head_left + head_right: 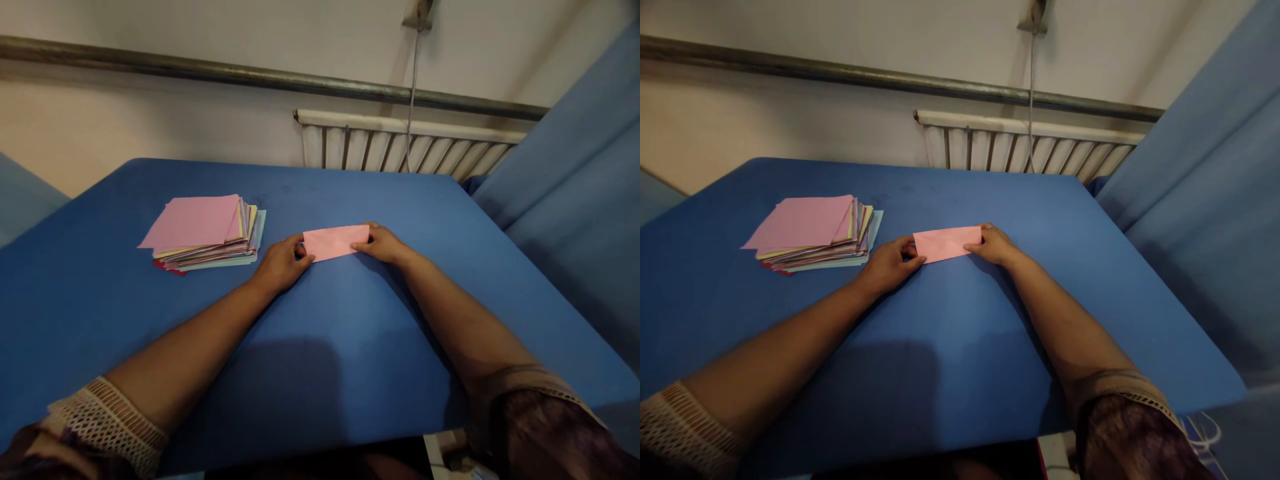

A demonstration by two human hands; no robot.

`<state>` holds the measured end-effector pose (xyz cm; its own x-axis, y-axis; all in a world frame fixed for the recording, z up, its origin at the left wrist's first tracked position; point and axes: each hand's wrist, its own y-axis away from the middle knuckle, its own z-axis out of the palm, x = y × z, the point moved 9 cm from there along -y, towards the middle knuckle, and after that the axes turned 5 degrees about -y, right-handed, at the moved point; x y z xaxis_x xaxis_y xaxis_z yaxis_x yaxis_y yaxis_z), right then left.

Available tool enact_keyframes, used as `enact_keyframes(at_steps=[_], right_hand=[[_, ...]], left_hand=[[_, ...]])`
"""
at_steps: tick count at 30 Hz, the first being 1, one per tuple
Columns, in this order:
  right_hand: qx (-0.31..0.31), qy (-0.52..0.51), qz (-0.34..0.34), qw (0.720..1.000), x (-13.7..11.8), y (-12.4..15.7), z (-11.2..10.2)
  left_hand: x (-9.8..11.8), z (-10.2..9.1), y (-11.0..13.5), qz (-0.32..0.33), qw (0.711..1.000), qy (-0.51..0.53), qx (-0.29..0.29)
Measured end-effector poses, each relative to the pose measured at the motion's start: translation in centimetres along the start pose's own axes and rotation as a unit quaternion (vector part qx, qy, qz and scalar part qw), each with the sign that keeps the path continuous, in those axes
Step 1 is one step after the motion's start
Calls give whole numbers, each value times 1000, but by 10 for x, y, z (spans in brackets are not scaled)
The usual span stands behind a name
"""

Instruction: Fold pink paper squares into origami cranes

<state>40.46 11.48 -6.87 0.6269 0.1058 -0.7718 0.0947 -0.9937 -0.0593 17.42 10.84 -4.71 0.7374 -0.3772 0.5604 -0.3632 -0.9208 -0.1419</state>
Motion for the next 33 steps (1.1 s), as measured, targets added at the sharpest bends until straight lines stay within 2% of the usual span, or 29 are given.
enact_keyframes(at_steps=[3,5,8,10,13,17,21,29,31,33], right_hand=[[44,99,4,994,-1,-1,-3],[89,122,21,988,-2,3,-6],[115,140,-29,983,-24,17,3],[71,151,-77,983,-42,28,21],[-17,139,-131,982,-62,46,48],[-73,152,-159,973,-66,51,65],[-94,170,-138,971,-56,45,70],[5,175,-23,984,-29,41,45],[38,177,-30,983,-33,36,39],[48,186,-76,978,-45,30,40]], left_hand=[[0,-4,-1,-5,1000,-14,20],[2,-8,0,0,999,-34,37],[14,-13,3,38,992,-89,80],[28,-6,6,87,987,-118,69],[48,22,11,152,982,-112,-22],[64,44,20,187,974,-91,-95],[55,48,22,165,972,-123,-115],[21,34,22,73,977,-176,-93],[22,31,20,61,978,-186,-77],[31,29,17,81,977,-191,-48]])
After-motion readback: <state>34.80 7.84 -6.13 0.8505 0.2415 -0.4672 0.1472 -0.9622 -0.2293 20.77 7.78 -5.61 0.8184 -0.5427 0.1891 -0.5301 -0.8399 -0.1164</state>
